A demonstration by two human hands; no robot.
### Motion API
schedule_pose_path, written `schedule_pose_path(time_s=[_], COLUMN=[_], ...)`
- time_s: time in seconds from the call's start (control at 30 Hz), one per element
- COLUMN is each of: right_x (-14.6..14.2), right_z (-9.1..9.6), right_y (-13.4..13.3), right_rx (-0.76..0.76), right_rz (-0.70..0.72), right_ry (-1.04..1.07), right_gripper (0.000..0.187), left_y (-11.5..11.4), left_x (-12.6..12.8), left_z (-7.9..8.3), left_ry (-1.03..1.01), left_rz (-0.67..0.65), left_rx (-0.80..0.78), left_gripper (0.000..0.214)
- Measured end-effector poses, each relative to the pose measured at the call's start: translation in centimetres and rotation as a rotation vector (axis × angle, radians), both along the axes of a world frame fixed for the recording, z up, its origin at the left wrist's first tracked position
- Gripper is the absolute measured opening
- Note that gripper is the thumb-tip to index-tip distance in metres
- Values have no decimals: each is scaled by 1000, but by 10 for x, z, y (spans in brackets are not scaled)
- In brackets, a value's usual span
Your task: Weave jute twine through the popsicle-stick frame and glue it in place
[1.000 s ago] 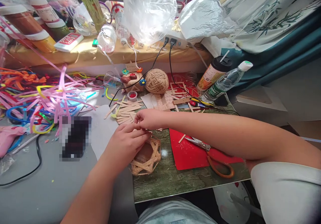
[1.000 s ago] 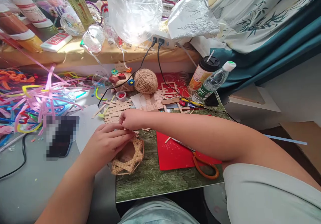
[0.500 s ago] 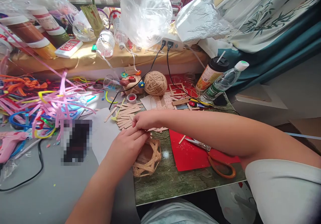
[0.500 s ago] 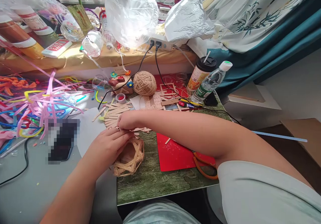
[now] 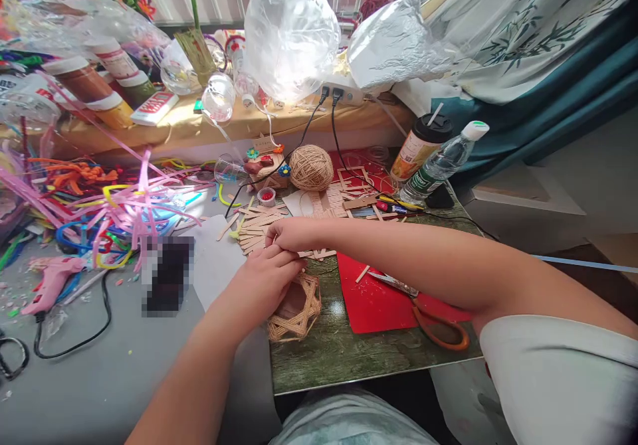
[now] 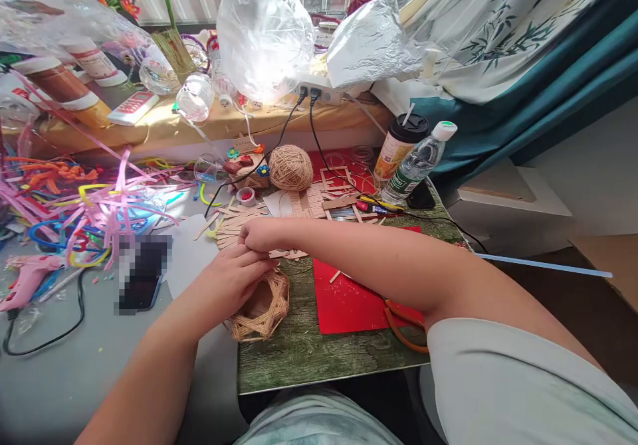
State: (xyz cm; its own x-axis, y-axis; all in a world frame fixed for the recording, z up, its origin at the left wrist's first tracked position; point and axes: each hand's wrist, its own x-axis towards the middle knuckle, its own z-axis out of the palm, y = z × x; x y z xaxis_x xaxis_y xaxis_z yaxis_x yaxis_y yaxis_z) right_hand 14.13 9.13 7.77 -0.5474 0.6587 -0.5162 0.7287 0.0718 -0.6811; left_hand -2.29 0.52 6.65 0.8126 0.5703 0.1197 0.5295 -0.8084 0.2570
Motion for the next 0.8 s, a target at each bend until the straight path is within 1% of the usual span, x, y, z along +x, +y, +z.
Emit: schedule_pose_path(time_s=[0.07,0.17,0.27,0.37,0.43,0.53,0.6,0.7,0.8], right_x=[7,19,34,50,62,77,85,95,104], right_z=[-7,-16,-22,-24,-23,-14,-8,-4,-6], right_y=[-2,-6,-14,-24,-30,-39,-46,-59,-74], right_rx=[7,23,25,39,75,155,205,271,328], right_rz=[-29,-69,-69,-27,12,87,137,188,245], right_ry=[48,117,165,183,179,157,140,133,161], right_gripper=[26,24,25,24,23,25,27,29,32], left_y=[3,11,16,14,9,0,-9,-22,-32], left_x=[6,16,29,46,57,70,74,74,71], left_z=[8,22,32,36,37,38,39,42,45], left_ry=[76,224,299,323,353,404,418,427,373], left_rz=[-23,-109,-247,-382,-478,-591,-635,-700,-823], left_rx=[23,26,-7,-10,2,62,95,135,315], left_gripper=[33,27,23,22,20,24,28,25,15])
